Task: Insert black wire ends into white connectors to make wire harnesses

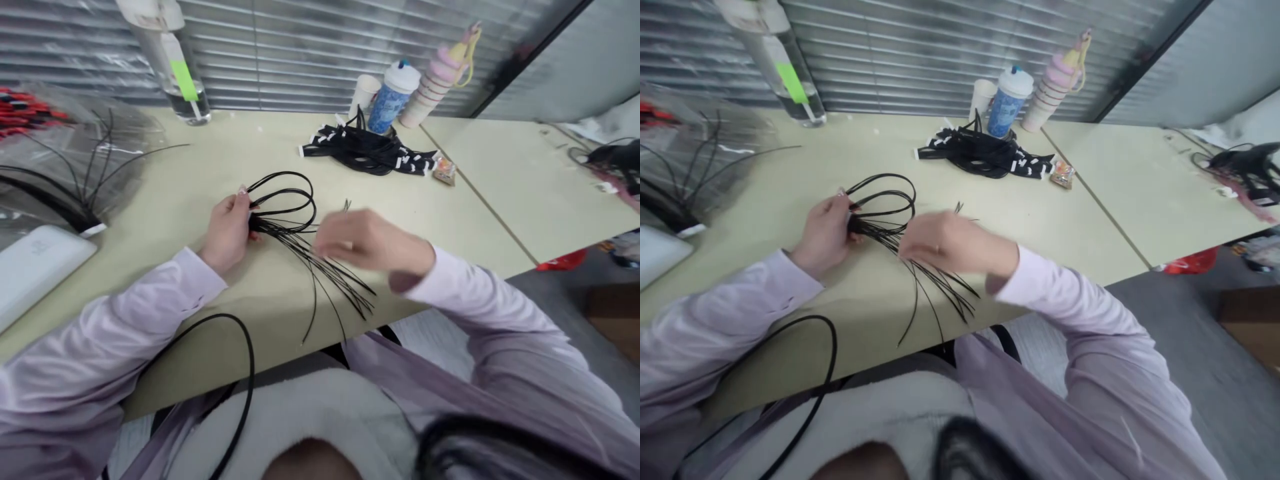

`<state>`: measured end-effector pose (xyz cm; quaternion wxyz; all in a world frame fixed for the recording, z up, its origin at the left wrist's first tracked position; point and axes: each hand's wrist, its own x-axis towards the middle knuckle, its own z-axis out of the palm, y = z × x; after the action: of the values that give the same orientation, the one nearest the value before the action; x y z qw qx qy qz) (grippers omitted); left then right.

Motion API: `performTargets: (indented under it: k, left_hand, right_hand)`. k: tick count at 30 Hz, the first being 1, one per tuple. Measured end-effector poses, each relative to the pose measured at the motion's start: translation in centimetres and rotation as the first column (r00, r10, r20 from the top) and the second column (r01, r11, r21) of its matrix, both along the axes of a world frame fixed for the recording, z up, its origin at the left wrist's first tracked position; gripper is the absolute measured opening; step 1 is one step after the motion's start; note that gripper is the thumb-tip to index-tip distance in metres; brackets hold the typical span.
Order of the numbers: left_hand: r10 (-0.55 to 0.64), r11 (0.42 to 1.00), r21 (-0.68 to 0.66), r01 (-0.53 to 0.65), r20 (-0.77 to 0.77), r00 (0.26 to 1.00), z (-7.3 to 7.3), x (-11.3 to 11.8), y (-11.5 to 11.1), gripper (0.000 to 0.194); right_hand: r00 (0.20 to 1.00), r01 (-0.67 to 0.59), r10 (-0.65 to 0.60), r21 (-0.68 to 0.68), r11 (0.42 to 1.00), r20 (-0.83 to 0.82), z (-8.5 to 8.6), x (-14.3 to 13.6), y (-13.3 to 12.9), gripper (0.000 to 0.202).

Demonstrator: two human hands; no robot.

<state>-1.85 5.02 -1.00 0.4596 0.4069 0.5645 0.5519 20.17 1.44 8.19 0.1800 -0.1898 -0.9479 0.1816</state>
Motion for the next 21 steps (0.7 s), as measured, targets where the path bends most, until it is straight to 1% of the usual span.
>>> performTargets:
  k: [1,2,3,4,5,7,8,9,11,12,13,14,16,18,19,20,21]
  left_hand:
    - [0.015,1.0,-0.001,-0.015,-0.009,1.0,0.0,0.0,0.0,0.038]
    - [0.023,1.0,-0.002,-0.023,-0.022,0.999,-0.1,0.1,-0.1,0.038]
    - [0.027,1.0,0.0,-0.027,-0.035,0.999,-0.1,0.1,-0.3,0.038]
    - [0.036,0.999,0.003,-0.036,-0.047,0.998,0.0,0.1,-0.4,0.039]
    - [0.019,1.0,0.008,-0.019,-0.06,0.998,0.0,0.1,-0.6,0.038]
    - [-0.009,1.0,0.016,0.01,-0.063,0.998,0.2,0.1,-0.9,0.038]
    - [-0.017,1.0,0.019,0.018,-0.061,0.998,0.4,0.1,-1.1,0.038]
    - [-0.027,0.999,0.026,0.029,-0.058,0.998,0.6,0.1,-1.2,0.038]
    - [-0.049,0.997,0.051,0.052,-0.055,0.997,1.1,0.0,-1.4,0.038]
    - [-0.057,0.996,0.07,0.061,-0.058,0.997,1.4,0.0,-1.4,0.038]
    - [-0.063,0.994,0.09,0.069,-0.063,0.996,1.8,0.0,-1.4,0.037]
    - [-0.068,0.991,0.11,0.075,-0.065,0.996,2.1,0.1,-1.4,0.036]
    - [-0.076,0.986,0.147,0.084,-0.061,0.995,2.6,0.2,-1.3,0.036]
    - [-0.085,0.98,0.174,0.093,-0.054,0.995,2.9,0.3,-1.3,0.036]
    - [-0.091,0.978,0.182,0.099,-0.054,0.994,3.1,0.3,-1.3,0.036]
    - [-0.096,0.977,0.186,0.105,-0.056,0.994,3.2,0.3,-1.3,0.037]
    - [-0.097,0.976,0.188,0.107,-0.061,0.993,3.3,0.4,-1.4,0.037]
  right_hand:
    - [0.99,0.129,-0.129,-0.008,0.992,-0.053,-0.9,-0.4,1.8,0.013]
    - [0.952,0.29,-0.288,-0.001,0.957,-0.108,-1.6,-0.7,3.5,0.012]
    - [0.921,0.363,-0.358,0.005,0.932,-0.152,-2.0,-1.0,4.9,0.013]
    - [0.904,0.393,-0.384,0.011,0.92,-0.185,-2.2,-1.3,6.1,0.015]
    - [0.886,0.418,-0.406,0.005,0.909,-0.224,-2.1,-1.7,6.8,0.017]
    - [0.857,0.436,-0.425,-0.03,0.9,-0.29,-1.1,-2.4,7.3,0.02]
    - [0.85,0.439,-0.435,-0.057,0.897,-0.297,-0.4,-2.7,7.1,0.02]
    - [0.861,0.433,-0.434,-0.066,0.899,-0.267,0.3,-2.9,6.8,0.021]
    - [0.931,0.357,-0.361,-0.063,0.932,-0.063,1.7,-3.0,6.1,0.019]
    - [0.946,0.323,-0.321,-0.061,0.945,0.033,2.2,-2.9,5.9,0.018]
    - [0.949,0.308,-0.302,-0.069,0.949,0.095,2.6,-2.8,5.8,0.017]
    - [0.944,0.323,-0.313,-0.095,0.941,0.108,2.9,-2.7,5.8,0.016]
    - [0.916,0.399,-0.395,-0.214,0.892,0.064,3.2,-2.3,6.1,0.017]
    - [0.882,0.459,-0.464,-0.377,0.805,0.082,3.3,-2.0,6.6,0.019]
    - [0.878,0.468,-0.461,-0.443,0.765,0.131,3.3,-1.8,6.9,0.02]
    - [0.885,0.461,-0.426,-0.487,0.742,0.188,3.3,-1.8,7.1,0.021]
    - [0.896,0.444,-0.38,-0.508,0.738,0.232,3.3,-1.7,7.2,0.021]
